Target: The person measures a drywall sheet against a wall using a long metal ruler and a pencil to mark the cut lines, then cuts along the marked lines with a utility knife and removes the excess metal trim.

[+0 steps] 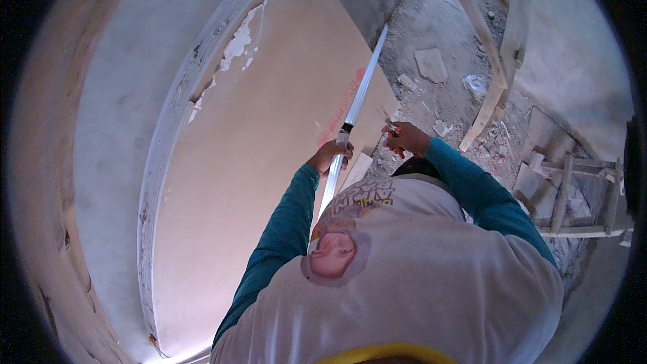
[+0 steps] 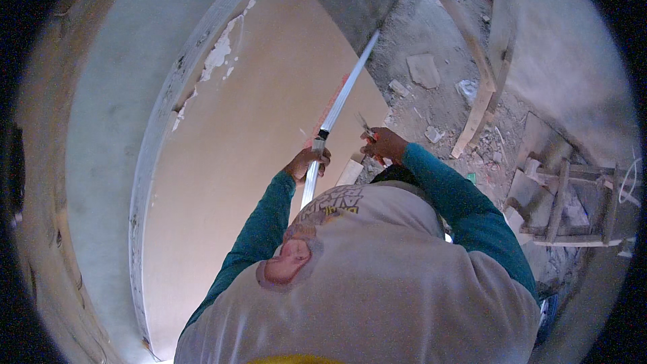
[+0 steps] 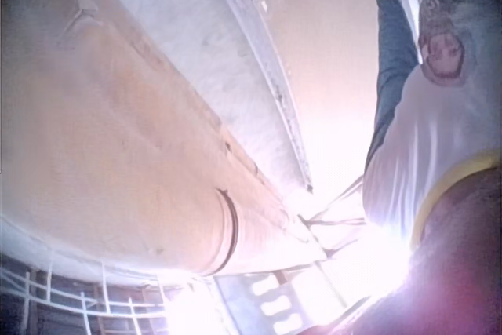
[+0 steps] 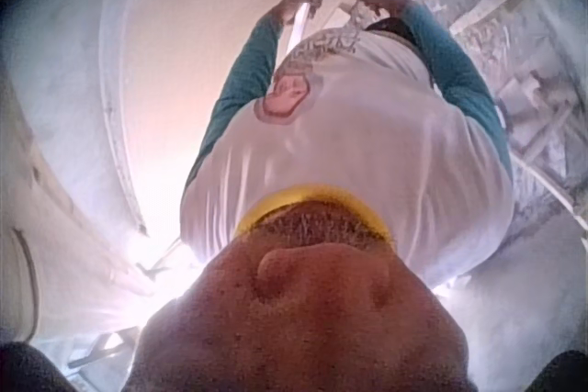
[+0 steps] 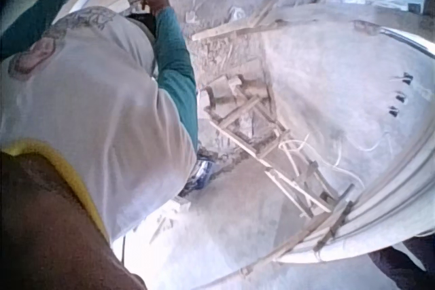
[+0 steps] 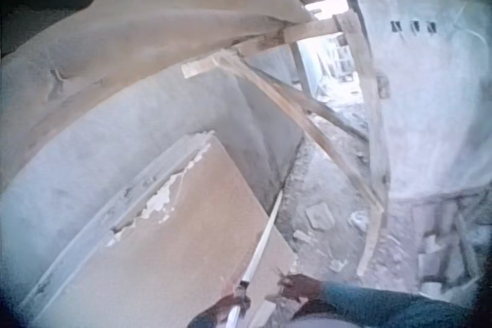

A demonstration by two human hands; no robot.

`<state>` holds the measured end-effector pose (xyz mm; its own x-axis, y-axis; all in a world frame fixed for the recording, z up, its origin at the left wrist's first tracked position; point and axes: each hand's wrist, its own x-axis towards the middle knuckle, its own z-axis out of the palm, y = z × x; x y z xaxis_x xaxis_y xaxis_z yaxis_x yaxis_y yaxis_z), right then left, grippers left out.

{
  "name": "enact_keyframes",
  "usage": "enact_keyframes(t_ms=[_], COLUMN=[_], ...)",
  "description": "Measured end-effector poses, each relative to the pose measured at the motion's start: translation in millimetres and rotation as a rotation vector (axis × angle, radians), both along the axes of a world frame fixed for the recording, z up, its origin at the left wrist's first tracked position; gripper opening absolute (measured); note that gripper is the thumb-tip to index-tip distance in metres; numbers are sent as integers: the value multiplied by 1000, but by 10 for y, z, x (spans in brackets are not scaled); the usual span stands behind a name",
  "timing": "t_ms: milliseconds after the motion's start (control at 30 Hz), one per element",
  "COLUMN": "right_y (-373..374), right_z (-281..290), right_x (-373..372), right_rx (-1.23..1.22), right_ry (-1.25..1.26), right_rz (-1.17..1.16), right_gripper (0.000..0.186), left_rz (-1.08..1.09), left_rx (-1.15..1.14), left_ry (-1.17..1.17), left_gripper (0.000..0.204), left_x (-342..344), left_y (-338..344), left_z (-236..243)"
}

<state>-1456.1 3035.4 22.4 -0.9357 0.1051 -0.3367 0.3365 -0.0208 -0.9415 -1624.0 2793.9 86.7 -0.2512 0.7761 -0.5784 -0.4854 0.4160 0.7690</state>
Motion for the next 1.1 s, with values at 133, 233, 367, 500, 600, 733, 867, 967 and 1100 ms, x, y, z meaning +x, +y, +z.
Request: enact_keyframes(t_ms=[133, 233, 367, 500, 600, 733, 867, 967, 1100], right_y=[15, -7, -76, -136, -166, -257, -343, -369, -346], right_z=[-274, -227, 25, 232, 340, 489, 559, 509, 398], right_x=[-139, -76, 114, 47, -84, -205, -200, -206, -190], right_rx=[34, 210, 552, 588, 606, 644, 513, 538, 689], right_ry=[-280, -244, 116, 78, 17, 33, -34, -62, 131], right_rz=[-91, 25, 271, 394, 471, 528, 446, 386, 395], right_gripper=[36, 37, 38, 41, 42, 34, 34, 33, 32], left_rz=[67, 47, 54, 53, 22, 19, 27, 23, -37], left_rx=[-122, -75, -22, 12, 21, 57, 37, 47, 13], left_ry=[214, 179, 167, 119, 100, 92, 112, 95, 89], left_gripper=[30, 32, 31, 29, 29, 27, 27, 28, 39], left_x=[95, 155, 214, 250, 276, 286, 259, 219, 187], left_y=[102, 112, 88, 89, 87, 65, 38, 11, -18], left_z=[-155, -181, -176, -157, -122, -68, -77, -119, -158])
